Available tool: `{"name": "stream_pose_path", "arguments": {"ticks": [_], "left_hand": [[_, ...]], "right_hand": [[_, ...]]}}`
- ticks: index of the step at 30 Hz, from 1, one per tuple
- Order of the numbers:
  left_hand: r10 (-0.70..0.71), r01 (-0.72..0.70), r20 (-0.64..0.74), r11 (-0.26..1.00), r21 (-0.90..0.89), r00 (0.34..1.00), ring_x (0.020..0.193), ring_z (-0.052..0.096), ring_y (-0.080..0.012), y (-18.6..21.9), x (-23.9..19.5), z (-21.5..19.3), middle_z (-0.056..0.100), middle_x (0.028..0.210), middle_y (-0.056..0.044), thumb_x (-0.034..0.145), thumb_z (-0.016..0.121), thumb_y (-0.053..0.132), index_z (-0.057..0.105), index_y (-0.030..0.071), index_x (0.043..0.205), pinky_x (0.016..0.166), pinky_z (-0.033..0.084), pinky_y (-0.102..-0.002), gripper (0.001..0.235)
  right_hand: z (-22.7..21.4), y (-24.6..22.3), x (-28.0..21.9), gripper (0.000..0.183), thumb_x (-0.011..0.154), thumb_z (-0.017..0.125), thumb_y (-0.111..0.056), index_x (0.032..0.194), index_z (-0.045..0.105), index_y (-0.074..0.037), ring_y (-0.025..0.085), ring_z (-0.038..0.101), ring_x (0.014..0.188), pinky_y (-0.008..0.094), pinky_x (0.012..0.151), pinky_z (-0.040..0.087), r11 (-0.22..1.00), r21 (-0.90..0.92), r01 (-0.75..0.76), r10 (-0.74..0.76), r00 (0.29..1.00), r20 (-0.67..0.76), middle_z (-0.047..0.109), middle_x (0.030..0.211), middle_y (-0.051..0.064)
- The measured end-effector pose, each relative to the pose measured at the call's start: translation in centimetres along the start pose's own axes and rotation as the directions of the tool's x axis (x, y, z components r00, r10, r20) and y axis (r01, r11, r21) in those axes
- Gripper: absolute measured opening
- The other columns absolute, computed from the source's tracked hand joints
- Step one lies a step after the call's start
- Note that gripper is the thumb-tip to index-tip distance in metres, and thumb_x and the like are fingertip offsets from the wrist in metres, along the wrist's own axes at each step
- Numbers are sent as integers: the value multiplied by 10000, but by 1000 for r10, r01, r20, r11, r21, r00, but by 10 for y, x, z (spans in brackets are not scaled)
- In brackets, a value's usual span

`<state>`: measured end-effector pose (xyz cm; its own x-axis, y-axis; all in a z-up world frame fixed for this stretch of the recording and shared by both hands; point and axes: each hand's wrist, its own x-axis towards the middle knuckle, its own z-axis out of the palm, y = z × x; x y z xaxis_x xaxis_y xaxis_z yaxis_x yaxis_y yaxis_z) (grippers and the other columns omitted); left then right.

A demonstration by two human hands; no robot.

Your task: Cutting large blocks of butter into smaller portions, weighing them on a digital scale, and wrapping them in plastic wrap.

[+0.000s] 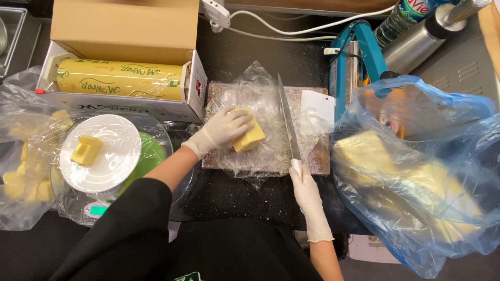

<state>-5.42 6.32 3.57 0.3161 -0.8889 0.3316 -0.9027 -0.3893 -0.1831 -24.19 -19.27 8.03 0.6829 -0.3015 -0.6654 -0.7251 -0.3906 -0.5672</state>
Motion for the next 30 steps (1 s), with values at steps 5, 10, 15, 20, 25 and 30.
{"name": "stream_pose_path", "arguments": {"ticks": [5, 10, 15, 20, 25, 30], "left_hand": [[-346, 333, -79, 933, -136, 935, 1159, 585, -212, -1, -14, 9, 575, 1258, 26, 620, 763, 296, 518, 259, 1246, 982, 490, -449, 673], [-821, 735, 308, 185, -653, 480, 1133, 614, -215, 1, 12, -55, 649, 1160, -5, 572, 927, 474, 589, 243, 1212, 989, 504, -382, 759], [-885, 793, 391, -41, -608, 253, 1136, 623, -206, -9, 15, -43, 674, 1134, 8, 511, 947, 457, 595, 278, 1148, 1004, 485, -357, 749], [-816, 810, 395, 143, -569, 422, 1182, 598, -241, 6, 26, -53, 650, 1179, -42, 586, 910, 401, 611, 235, 1201, 1068, 434, -411, 704], [-554, 550, 74, 832, 73, 829, 1007, 613, -278, 37, 46, 14, 635, 1029, -19, 410, 837, 420, 623, 254, 1105, 986, 363, -651, 746], [-634, 720, 391, 683, -121, 668, 1184, 552, -316, 19, 63, 11, 599, 1203, -46, 557, 763, 505, 504, 226, 1320, 1010, 349, -632, 852]], "right_hand": [[-1, -3, -4, 564, 919, 464, -582, 1353, 481, -222, 422, 532, 1241, 487, 1031, 426, 1000, 9, 3, -3, 1000, 5, 589, 1267, 288], [-1, -1, -3, 576, 913, 473, -580, 1366, 467, -223, 419, 520, 1254, 491, 1046, 417, 1000, 16, 9, -9, 1000, 5, 576, 1283, 287], [-4, -8, -11, 522, 907, 487, -576, 1310, 503, -245, 415, 542, 1229, 484, 1030, 429, 1000, 22, 1, -1, 1000, -4, 607, 1235, 279], [-4, -11, -14, 523, 901, 490, -579, 1300, 507, -242, 419, 541, 1228, 485, 1031, 430, 1000, 20, -4, 4, 1000, -3, 609, 1233, 284], [-4, -11, -15, 520, 897, 503, -582, 1295, 523, -247, 391, 565, 1207, 470, 1007, 445, 1000, 27, 0, 0, 1000, -11, 627, 1211, 262], [-2, -5, -10, 538, 896, 507, -577, 1309, 516, -233, 403, 552, 1218, 479, 1009, 444, 999, 31, 20, -20, 1000, -17, 616, 1222, 276]]}}
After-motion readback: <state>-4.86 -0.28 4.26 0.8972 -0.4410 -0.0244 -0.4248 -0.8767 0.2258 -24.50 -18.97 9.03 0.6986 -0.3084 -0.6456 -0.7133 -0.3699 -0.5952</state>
